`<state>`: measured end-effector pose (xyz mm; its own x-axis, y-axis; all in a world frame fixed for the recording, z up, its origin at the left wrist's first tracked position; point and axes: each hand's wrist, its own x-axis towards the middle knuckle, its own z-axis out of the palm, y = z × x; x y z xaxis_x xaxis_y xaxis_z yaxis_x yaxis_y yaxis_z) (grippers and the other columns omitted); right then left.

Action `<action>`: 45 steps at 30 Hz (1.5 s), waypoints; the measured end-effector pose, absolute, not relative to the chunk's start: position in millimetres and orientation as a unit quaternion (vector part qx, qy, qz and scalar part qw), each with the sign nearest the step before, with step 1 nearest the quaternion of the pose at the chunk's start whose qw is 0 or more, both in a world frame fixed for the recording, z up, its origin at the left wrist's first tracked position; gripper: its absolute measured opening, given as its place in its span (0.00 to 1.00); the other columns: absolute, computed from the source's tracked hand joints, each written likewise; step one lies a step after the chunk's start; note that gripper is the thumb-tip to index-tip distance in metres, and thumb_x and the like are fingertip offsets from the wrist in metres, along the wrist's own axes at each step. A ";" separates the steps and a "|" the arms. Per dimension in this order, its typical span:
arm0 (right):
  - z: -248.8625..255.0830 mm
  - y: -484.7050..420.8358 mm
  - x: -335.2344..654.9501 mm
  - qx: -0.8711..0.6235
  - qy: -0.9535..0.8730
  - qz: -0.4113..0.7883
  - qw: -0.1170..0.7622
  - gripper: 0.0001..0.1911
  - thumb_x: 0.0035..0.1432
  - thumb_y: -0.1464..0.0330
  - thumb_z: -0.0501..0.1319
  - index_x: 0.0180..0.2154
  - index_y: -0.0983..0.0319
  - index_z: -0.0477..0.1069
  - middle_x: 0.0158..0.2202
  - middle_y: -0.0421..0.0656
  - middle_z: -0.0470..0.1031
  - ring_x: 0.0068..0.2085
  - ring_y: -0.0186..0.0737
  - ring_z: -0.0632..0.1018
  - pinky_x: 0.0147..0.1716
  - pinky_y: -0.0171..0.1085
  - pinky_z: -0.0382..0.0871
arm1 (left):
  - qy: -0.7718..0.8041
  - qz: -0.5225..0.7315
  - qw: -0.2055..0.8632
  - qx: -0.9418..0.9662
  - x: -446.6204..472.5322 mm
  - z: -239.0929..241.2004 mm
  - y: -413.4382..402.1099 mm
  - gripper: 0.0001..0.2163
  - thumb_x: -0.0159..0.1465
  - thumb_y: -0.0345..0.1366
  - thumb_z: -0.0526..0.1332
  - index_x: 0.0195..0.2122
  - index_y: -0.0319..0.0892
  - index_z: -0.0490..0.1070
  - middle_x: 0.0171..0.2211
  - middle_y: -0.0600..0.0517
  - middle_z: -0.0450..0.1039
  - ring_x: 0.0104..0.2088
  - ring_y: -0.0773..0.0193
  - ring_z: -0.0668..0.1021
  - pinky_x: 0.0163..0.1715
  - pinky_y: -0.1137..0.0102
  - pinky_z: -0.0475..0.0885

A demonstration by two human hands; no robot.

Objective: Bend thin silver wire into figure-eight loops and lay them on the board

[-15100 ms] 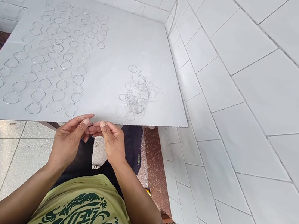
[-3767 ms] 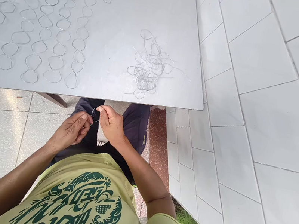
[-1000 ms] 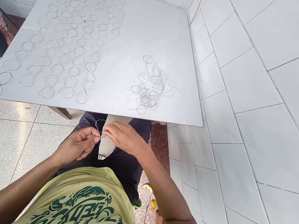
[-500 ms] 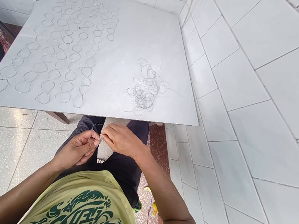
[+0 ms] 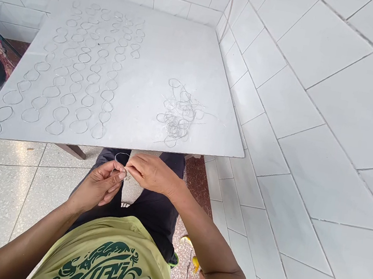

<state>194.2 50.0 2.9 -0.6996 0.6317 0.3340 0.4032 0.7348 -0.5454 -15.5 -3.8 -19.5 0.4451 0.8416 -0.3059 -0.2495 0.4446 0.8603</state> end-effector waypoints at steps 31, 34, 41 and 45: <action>53.4 113.6 178.9 -0.406 -0.624 0.613 0.264 0.14 0.64 0.58 0.67 0.34 0.62 0.74 0.28 0.39 0.78 0.24 0.31 0.76 0.19 0.29 0.66 | 0.364 0.390 0.742 0.405 -18.8 10.9 29.0 0.15 0.68 0.49 0.66 0.45 0.45 0.69 0.19 0.65 0.59 0.11 0.75 0.59 0.08 0.81 0.58; 55.5 133.0 178.2 -0.416 -0.642 0.589 0.261 0.14 0.64 0.59 0.67 0.34 0.63 0.74 0.27 0.38 0.78 0.24 0.30 0.75 0.20 0.29 0.66 | 0.368 0.383 0.743 0.406 -21.7 13.1 36.6 0.19 0.67 0.50 0.67 0.51 0.46 0.68 0.21 0.64 0.61 0.13 0.74 0.62 0.09 0.80 0.60; 69.1 241.4 173.3 -0.483 -0.721 0.413 0.277 0.12 0.67 0.65 0.64 0.31 0.63 0.73 0.28 0.40 0.80 0.23 0.28 0.74 0.22 0.29 0.62 | 0.381 0.327 0.748 0.435 -30.8 -6.2 27.2 0.26 0.67 0.56 0.64 0.57 0.43 0.70 0.25 0.58 0.66 0.16 0.73 0.64 0.12 0.77 0.61; 62.5 314.1 159.9 -0.528 -0.715 0.388 0.244 0.11 0.68 0.69 0.63 0.32 0.63 0.70 0.29 0.43 0.79 0.23 0.28 0.74 0.20 0.29 0.59 | 0.397 0.265 0.768 0.428 -28.5 -29.5 1.0 0.24 0.66 0.59 0.65 0.49 0.43 0.74 0.23 0.59 0.64 0.15 0.74 0.61 0.12 0.77 0.57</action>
<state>159.9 314.1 62.5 -0.3238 0.9443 -0.0592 0.5654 0.1429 -0.8124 -28.5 1.0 -29.5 0.5446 0.7460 -0.3832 -0.0668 0.4941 0.8668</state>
